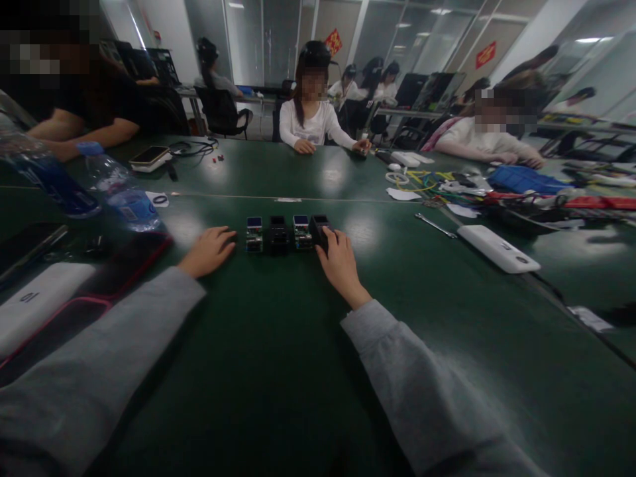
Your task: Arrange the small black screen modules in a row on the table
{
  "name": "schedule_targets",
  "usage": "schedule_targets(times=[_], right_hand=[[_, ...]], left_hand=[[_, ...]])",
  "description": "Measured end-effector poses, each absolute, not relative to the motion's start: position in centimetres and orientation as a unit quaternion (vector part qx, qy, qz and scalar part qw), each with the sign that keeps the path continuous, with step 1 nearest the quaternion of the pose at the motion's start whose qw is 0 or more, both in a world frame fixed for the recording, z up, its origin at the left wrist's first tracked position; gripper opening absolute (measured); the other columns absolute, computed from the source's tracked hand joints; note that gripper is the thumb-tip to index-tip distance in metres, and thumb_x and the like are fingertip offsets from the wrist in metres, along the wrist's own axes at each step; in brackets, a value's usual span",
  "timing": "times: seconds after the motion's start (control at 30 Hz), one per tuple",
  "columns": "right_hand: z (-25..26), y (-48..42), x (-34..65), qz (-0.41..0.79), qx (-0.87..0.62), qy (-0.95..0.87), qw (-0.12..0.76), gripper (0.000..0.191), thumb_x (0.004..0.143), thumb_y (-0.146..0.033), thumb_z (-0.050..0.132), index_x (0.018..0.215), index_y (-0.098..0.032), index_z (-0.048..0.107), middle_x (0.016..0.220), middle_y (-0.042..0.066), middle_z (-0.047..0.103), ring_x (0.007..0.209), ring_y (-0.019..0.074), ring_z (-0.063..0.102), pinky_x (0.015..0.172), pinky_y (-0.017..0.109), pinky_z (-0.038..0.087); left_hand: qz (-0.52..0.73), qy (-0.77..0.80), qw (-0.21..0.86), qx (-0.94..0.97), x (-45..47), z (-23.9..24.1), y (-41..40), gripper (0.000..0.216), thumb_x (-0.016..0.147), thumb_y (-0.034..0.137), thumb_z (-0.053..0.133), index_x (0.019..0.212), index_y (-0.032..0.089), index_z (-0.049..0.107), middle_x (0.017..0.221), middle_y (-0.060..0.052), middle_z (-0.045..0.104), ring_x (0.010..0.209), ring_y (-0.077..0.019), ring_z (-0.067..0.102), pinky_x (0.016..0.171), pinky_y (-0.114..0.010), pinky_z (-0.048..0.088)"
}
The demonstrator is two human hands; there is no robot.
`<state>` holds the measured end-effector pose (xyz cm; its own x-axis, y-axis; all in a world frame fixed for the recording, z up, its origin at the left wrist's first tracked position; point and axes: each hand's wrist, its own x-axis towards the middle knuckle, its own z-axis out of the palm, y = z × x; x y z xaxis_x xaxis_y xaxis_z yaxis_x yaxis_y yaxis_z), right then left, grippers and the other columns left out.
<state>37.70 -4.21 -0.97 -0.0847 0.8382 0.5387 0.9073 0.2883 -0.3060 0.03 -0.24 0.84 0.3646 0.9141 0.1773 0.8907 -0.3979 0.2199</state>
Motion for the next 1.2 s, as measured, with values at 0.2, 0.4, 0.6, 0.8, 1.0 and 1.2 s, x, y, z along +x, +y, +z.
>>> schedule_targets(times=[0.2,0.4,0.6,0.8,1.0,1.2], right_hand=[[-0.9,-4.2,37.7,-0.056,-0.593,-0.735,0.326,0.052,0.105,-0.041,0.043,0.149,-0.013,0.049,0.133,0.023,0.054,0.125,0.0406,0.052,0.106,0.064,0.05],[-1.1,-4.2,37.8,-0.063,-0.59,-0.733,0.333,0.052,0.106,-0.043,0.041,0.149,-0.016,0.049,0.133,0.022,0.052,0.125,0.0407,0.052,0.106,0.064,0.049],[-1.0,-4.4,37.5,-0.089,-0.588,-0.732,0.333,0.053,0.108,-0.047,0.038,0.151,-0.017,0.049,0.138,0.023,0.048,0.13,0.0414,0.048,0.108,0.065,0.047],[-0.5,-4.6,37.1,-0.07,-0.602,-0.713,0.353,0.06,0.11,-0.057,0.029,0.15,-0.018,0.051,0.141,0.022,0.05,0.134,0.0401,0.046,0.11,0.065,0.044],[-2.0,-2.9,39.4,0.049,-0.608,-0.62,0.494,0.069,0.105,-0.072,0.031,0.133,-0.018,0.063,0.126,0.019,0.065,0.121,0.0368,0.06,0.107,0.064,0.047],[-3.0,-0.9,42.2,0.188,-0.617,-0.506,0.572,0.071,0.094,-0.079,0.049,0.131,-0.021,0.063,0.113,0.015,0.07,0.094,0.0312,0.071,0.079,0.05,0.062]], left_hand=[[0.14,0.543,0.043,0.827,0.0,0.6,-0.2,0.052,0.107,0.044,0.038,0.15,0.02,0.053,0.156,-0.016,0.05,0.146,-0.0338,0.043,0.118,-0.057,0.037],[0.156,0.54,0.034,0.826,0.0,0.3,-0.1,0.049,0.107,0.044,0.04,0.148,0.023,0.055,0.154,-0.014,0.052,0.145,-0.0327,0.044,0.117,-0.056,0.039],[0.149,0.548,0.039,0.822,0.0,0.5,-0.2,0.049,0.107,0.044,0.04,0.15,0.022,0.054,0.157,-0.014,0.05,0.147,-0.0333,0.043,0.119,-0.057,0.037],[0.139,0.552,0.043,0.821,0.2,1.2,-0.7,0.049,0.108,0.042,0.04,0.149,0.02,0.054,0.156,-0.015,0.051,0.145,-0.0332,0.044,0.118,-0.056,0.038],[0.153,0.554,0.029,0.817,-0.6,2.1,1.6,0.039,0.108,0.037,0.041,0.136,0.023,0.065,0.133,-0.012,0.062,0.126,-0.0294,0.056,0.105,-0.049,0.048],[0.163,0.559,0.007,0.813,-0.9,1.1,3.6,0.041,0.107,0.036,0.043,0.139,0.02,0.062,0.139,-0.015,0.06,0.13,-0.0321,0.052,0.105,-0.051,0.048]])
